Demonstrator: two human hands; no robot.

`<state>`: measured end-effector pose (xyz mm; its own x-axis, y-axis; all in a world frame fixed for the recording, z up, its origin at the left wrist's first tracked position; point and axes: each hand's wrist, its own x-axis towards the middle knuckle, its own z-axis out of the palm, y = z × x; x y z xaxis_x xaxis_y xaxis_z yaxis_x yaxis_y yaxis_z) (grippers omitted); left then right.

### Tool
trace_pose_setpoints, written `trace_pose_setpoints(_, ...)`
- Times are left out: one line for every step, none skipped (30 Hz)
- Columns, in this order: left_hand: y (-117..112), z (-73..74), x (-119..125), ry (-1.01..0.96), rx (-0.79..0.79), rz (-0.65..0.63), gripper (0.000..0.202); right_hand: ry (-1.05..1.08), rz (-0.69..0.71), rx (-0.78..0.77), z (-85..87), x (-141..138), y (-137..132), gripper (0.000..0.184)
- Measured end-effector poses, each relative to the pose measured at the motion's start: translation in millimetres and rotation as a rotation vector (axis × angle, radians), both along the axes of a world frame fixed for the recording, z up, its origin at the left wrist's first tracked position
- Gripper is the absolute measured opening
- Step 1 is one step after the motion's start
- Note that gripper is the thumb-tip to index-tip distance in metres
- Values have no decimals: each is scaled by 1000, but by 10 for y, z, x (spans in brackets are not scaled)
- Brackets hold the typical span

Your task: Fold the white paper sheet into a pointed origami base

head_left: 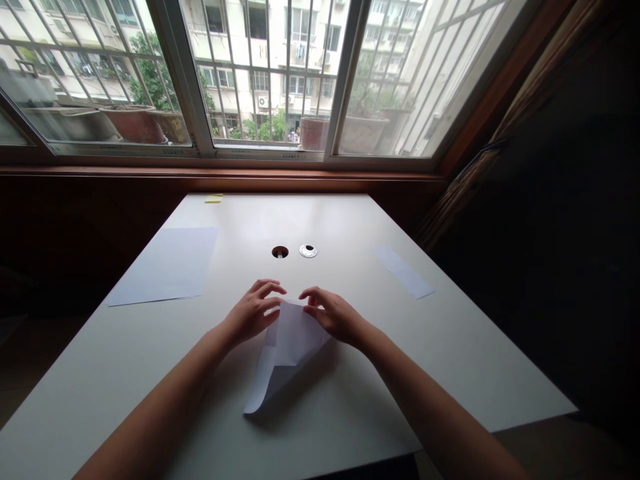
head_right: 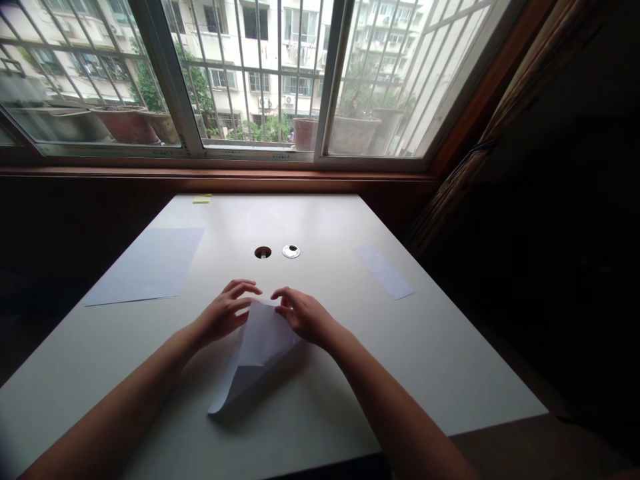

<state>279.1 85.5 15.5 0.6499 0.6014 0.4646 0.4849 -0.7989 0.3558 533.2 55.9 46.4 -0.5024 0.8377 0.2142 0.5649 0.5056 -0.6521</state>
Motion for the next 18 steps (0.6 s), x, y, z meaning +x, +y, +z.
trace_pose_setpoints(-40, 30, 16, 67, 36, -66, 22, 31, 19, 19, -17, 45, -23, 20)
trace_pose_setpoints(-87, 57, 36, 136, 65, -134, 21, 59, 32, 38, -39, 90, -47, 19)
trace_pose_setpoints(-140, 80, 58, 179, 86, -184, 20, 85, 45, 61, -63, 133, -70, 18)
trace_pose_setpoints(-196, 96, 81, 214, 93, -226, 20, 108, 52, 81, -89, 174, -93, 17)
trace_pose_setpoints(-252, 105, 102, 238, 93, -263, 21, 133, 59, 101, -114, 211, -114, 16)
trace_pose_setpoints(-305, 107, 119, 253, 87, -282, 23, 155, 66, 119, -136, 245, -134, 15)
trace_pose_setpoints(-354, 104, 132, 265, 79, -304, 24, 176, 73, 135, -155, 275, -153, 15)
trace_pose_setpoints(-397, 97, 139, 277, 68, -310, 25, 197, 78, 151, -169, 302, -171, 15)
trace_pose_setpoints(-434, 89, 140, 286, 60, -308, 25, 214, 83, 164, -177, 327, -188, 16)
trace_pose_setpoints(-466, 82, 139, 298, 53, -303, 25, 229, 87, 176, -180, 349, -207, 16)
trace_pose_setpoints(-494, 75, 135, 314, 47, -295, 25, 242, 90, 186, -179, 370, -226, 17)
trace_pose_setpoints(-519, 69, 132, 331, 45, -287, 25, 249, 93, 193, -173, 388, -245, 18)
trace_pose_setpoints(-542, 64, 133, 348, 43, -284, 25, 252, 98, 197, -164, 405, -265, 19)
trace_pose_setpoints(-562, 57, 138, 362, 43, -287, 26, 252, 103, 201, -152, 420, -285, 20)
trace_pose_setpoints(-582, 49, 150, 370, 43, -295, 27, 251, 106, 204, -139, 434, -304, 20)
trace_pose_setpoints(-599, 37, 167, 371, 44, -302, 28, 250, 107, 205, -125, 446, -322, 20)
trace_pose_setpoints(-615, 23, 189, 366, 43, -311, 29, 251, 107, 206, -111, 456, -338, 20)
trace_pose_setpoints(-628, 7, 214, 354, 41, -318, 29, 254, 107, 206, -96, 462, -351, 20)
